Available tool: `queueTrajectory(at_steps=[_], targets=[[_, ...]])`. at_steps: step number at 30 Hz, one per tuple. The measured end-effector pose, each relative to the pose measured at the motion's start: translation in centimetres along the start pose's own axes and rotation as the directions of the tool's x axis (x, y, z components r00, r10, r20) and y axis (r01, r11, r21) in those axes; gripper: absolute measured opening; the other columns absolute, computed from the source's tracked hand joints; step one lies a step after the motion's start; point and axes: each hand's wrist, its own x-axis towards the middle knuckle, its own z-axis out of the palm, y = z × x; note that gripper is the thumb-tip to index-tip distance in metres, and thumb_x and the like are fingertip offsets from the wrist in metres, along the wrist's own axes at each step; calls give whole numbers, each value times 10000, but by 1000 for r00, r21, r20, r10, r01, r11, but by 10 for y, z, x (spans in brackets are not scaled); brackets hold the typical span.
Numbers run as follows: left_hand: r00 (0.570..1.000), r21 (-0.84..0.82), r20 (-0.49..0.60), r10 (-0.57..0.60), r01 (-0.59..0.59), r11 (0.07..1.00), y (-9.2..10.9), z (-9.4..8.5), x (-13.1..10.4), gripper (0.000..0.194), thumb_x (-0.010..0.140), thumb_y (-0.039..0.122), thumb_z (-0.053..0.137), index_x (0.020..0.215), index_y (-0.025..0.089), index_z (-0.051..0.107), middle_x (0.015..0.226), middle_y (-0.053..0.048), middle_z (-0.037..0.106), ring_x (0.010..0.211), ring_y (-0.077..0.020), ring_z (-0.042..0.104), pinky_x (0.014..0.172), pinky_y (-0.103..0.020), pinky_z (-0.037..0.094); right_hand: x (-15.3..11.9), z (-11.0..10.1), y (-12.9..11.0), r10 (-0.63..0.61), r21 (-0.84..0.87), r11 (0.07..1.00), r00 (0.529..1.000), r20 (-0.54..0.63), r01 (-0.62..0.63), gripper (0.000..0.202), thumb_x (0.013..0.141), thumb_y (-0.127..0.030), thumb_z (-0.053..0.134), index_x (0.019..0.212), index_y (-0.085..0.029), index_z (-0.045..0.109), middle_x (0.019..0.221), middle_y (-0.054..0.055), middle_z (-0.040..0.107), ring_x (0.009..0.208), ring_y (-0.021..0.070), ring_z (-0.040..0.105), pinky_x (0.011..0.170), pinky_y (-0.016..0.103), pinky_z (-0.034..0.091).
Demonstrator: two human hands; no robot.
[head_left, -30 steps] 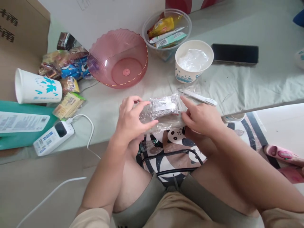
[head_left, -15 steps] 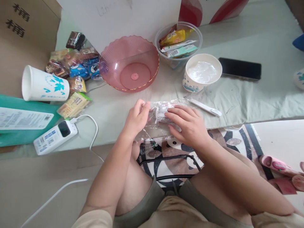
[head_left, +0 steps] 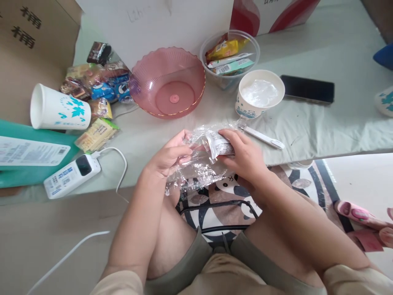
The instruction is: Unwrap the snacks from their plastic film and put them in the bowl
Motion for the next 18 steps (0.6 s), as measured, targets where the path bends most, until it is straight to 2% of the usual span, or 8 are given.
queueTrajectory(at_steps=[3, 7, 10, 12, 15, 18], targets=[[998, 14, -48, -37, 38, 999, -4, -3, 6, 339, 582, 151, 682, 823, 242, 462, 829, -61, 757, 387, -36, 294, 391, -215, 135, 3, -7, 6, 52, 118, 992, 999, 13, -53, 525, 800, -225, 679, 1319, -243, 605, 1294, 121, 715, 1148, 317, 703, 934, 473, 580], [988, 30, -153, -8, 13, 999, -6, -4, 12, 304, 627, 169, 694, 807, 239, 459, 829, -74, 773, 411, -54, 338, 397, -218, 142, 3, -18, 15, 69, 252, 966, 998, -9, -64, 472, 857, -288, 671, 1317, -220, 590, 1273, 142, 722, 1130, 314, 712, 930, 484, 585], [977, 23, -214, 10, -5, 1000, -5, -2, 14, 304, 651, 183, 702, 818, 239, 454, 825, -70, 781, 443, -71, 411, 403, -214, 193, -4, -30, 22, 65, 343, 938, 996, -69, -38, 464, 902, -323, 663, 1346, -233, 559, 1287, 140, 713, 1123, 301, 719, 926, 470, 599], [978, 27, -210, -10, 16, 1000, -4, 0, 15, 317, 675, 204, 711, 831, 240, 437, 834, -65, 791, 446, -69, 417, 411, -209, 205, -11, -39, 26, 99, 392, 919, 984, -149, -33, 472, 922, -336, 662, 1370, -262, 533, 1292, 124, 706, 1097, 288, 728, 895, 457, 612], [985, 40, -164, -53, 60, 997, 0, 5, 16, 331, 688, 217, 694, 840, 245, 402, 861, -60, 807, 428, -49, 340, 420, -207, 156, -9, -59, 28, 149, 357, 934, 940, -308, -31, 467, 930, -350, 667, 1372, -309, 526, 1250, 94, 709, 1042, 279, 731, 843, 451, 612], [987, 44, -147, -69, 76, 996, 4, 8, 18, 326, 677, 204, 660, 846, 250, 385, 874, -54, 809, 435, -57, 336, 434, -220, 134, 24, -84, 24, 140, 180, 981, 899, -415, -69, 450, 908, -362, 701, 1335, -296, 576, 1248, 100, 709, 1067, 294, 710, 875, 464, 585]])
